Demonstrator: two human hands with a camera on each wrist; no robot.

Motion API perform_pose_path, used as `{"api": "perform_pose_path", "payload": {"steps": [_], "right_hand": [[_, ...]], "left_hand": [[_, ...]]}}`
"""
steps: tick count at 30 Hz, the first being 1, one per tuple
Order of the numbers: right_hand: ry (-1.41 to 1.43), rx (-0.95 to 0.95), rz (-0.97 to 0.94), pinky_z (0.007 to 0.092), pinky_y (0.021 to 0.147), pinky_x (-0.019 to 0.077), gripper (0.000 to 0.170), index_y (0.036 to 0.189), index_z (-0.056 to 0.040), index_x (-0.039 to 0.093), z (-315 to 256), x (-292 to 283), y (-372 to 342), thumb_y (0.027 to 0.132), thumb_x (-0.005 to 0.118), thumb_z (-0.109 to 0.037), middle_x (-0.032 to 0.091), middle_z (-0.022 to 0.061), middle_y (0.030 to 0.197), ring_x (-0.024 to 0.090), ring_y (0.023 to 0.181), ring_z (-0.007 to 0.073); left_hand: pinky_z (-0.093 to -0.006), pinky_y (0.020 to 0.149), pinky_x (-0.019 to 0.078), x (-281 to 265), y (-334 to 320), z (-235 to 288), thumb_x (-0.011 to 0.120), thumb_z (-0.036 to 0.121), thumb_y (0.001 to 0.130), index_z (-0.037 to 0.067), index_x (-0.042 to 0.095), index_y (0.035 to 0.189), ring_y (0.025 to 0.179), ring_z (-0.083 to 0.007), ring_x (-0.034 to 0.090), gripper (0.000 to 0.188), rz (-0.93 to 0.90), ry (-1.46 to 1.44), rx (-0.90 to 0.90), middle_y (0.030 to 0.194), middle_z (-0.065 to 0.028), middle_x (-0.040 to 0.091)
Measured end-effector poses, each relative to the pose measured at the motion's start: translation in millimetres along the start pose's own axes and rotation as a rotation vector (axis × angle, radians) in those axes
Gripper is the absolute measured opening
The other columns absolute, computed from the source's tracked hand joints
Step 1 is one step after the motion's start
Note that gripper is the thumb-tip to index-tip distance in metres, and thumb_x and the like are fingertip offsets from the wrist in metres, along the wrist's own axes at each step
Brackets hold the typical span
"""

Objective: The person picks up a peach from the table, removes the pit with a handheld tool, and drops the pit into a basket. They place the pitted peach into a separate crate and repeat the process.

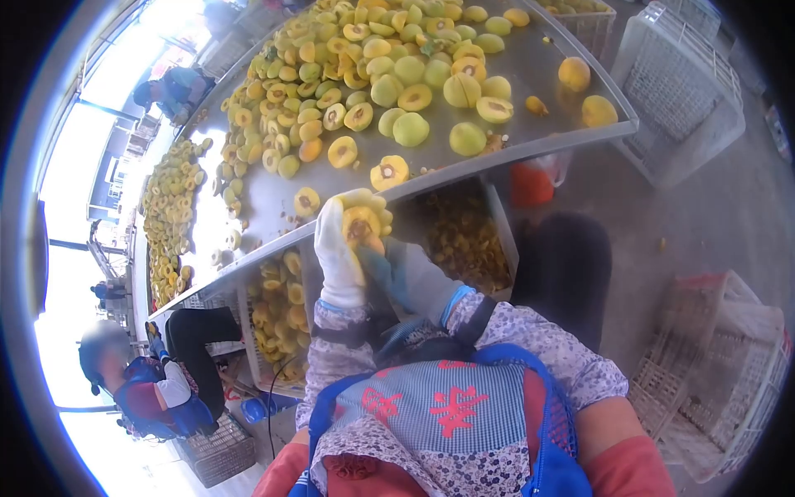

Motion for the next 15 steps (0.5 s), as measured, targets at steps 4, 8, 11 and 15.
{"api": "perform_pose_path", "payload": {"steps": [4,8,11,15], "right_hand": [[0.060,0.022,-0.049,0.0371,0.067,0.0527,0.061,0.100,0.0044,0.064,0.7,5.9,-2.3,0.101,0.045,-0.053,0.067,0.0195,0.082,0.067,0.073,0.0283],[0.330,0.474,-0.263,0.0256,0.046,0.0414,0.056,0.091,-0.0023,0.060,-11.5,9.8,-22.8,0.102,0.044,-0.054,0.053,0.0026,0.065,0.048,0.049,0.0104],[0.320,0.590,-0.328,0.0277,0.043,0.0397,0.059,0.094,-0.0013,0.059,-9.0,9.4,-26.5,0.100,0.044,-0.058,0.050,0.0033,0.063,0.047,0.046,0.0129],[0.147,0.447,-0.321,0.0258,0.038,0.0341,0.054,0.088,-0.0092,0.057,-22.9,1.8,-25.2,0.099,0.045,-0.061,0.043,-0.0030,0.058,0.040,0.043,0.0087]], "left_hand": [[-0.0306,0.065,0.0564,-6.0,6.0,-7.8,0.045,0.037,0.103,-0.002,0.066,0.103,0.072,-0.0223,0.068,0.045,-0.031,0.015,0.054,0.090,-0.0154,0.070],[-0.0292,0.063,0.0556,-7.7,4.5,-9.3,0.045,0.036,0.103,-0.003,0.067,0.101,0.071,-0.0214,0.068,0.045,-0.027,-0.040,0.046,0.090,-0.0156,0.071],[-0.0286,0.063,0.0549,-10.0,9.0,-15.6,0.045,0.036,0.103,-0.004,0.067,0.101,0.069,-0.0207,0.067,0.045,-0.131,0.077,-0.006,0.089,-0.0155,0.071],[-0.0294,0.063,0.0544,-10.4,10.6,-26.6,0.043,0.038,0.103,-0.003,0.067,0.100,0.069,-0.0207,0.067,0.047,-0.205,0.295,-0.083,0.088,-0.0153,0.071]]}}
Point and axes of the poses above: each hand's wrist, its own y-axis towards the middle knuckle, its own x-axis out of the palm, z = x × y, the point moved 9 cm from there along y, towards the middle knuckle
